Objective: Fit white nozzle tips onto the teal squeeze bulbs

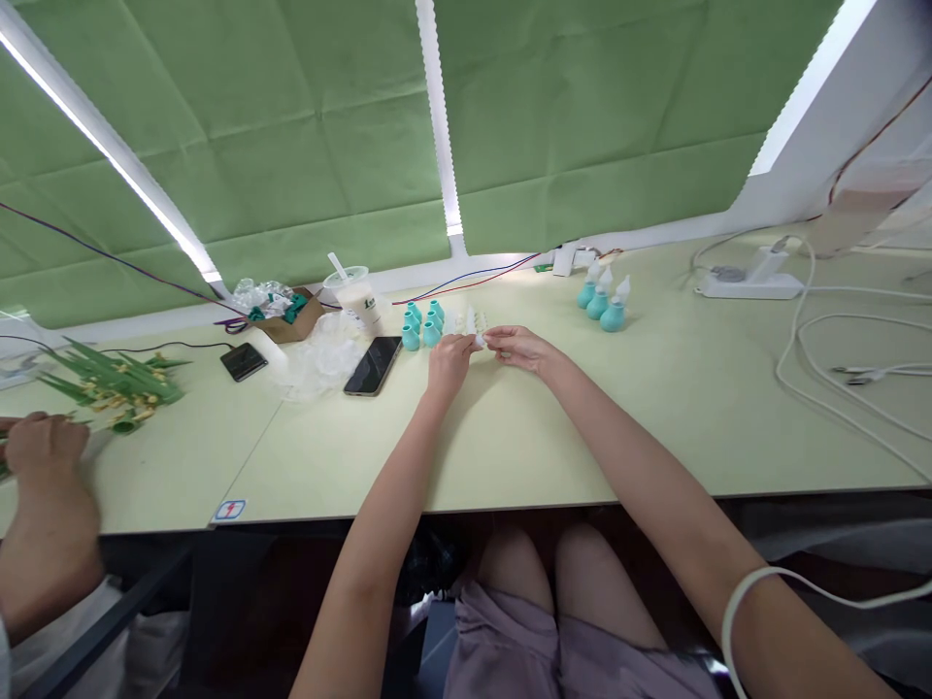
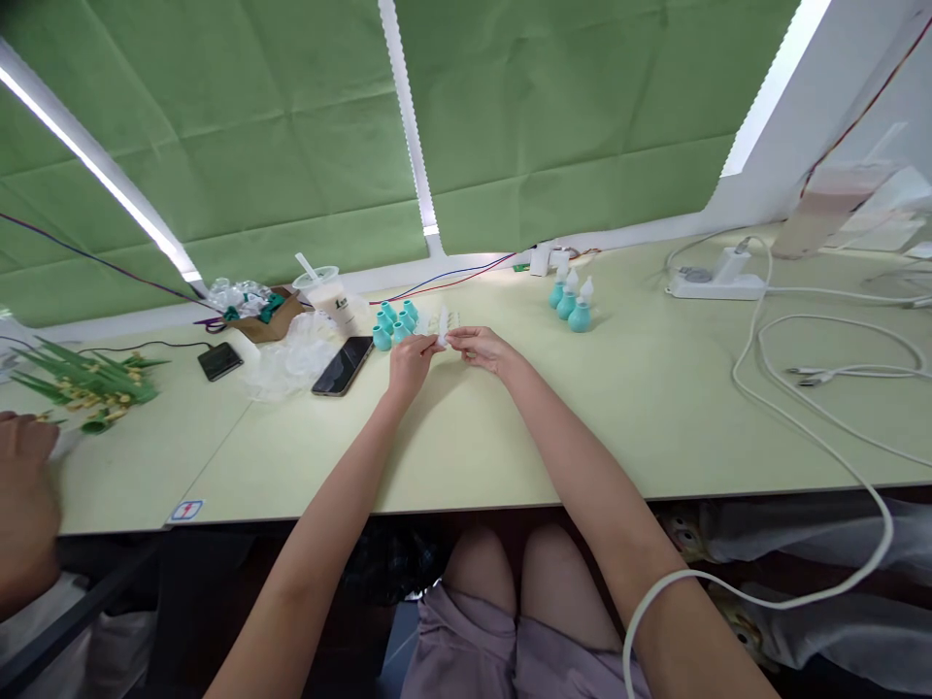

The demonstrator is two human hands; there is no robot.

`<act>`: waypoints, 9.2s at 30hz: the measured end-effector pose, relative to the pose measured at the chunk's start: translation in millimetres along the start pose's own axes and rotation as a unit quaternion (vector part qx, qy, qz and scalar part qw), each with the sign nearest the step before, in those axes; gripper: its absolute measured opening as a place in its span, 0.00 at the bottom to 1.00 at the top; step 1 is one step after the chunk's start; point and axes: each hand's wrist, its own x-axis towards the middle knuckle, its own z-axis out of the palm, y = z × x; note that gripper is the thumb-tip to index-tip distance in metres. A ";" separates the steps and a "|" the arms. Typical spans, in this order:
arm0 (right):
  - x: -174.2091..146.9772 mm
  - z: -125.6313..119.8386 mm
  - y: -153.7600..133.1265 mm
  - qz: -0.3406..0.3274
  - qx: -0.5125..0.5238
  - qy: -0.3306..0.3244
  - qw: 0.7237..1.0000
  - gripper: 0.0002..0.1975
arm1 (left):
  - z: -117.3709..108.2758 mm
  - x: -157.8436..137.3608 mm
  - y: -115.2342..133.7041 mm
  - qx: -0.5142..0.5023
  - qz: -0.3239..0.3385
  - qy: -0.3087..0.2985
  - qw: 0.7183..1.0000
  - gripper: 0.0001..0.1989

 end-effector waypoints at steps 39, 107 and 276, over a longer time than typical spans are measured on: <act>-5.2 23.6 -4.5 -0.080 0.102 -0.033 0.991 0.03 | -9.2 6.1 -6.4 -0.066 0.042 0.054 0.995 0.20; 8.9 -22.2 -9.2 -0.133 0.031 0.108 0.985 0.18 | -27.0 -0.7 -50.5 -0.184 -0.158 0.008 0.970 0.09; 22.3 25.7 27.1 -0.377 -0.594 0.178 0.688 0.05 | -11.1 4.3 -28.6 -0.579 -0.306 -0.014 0.756 0.19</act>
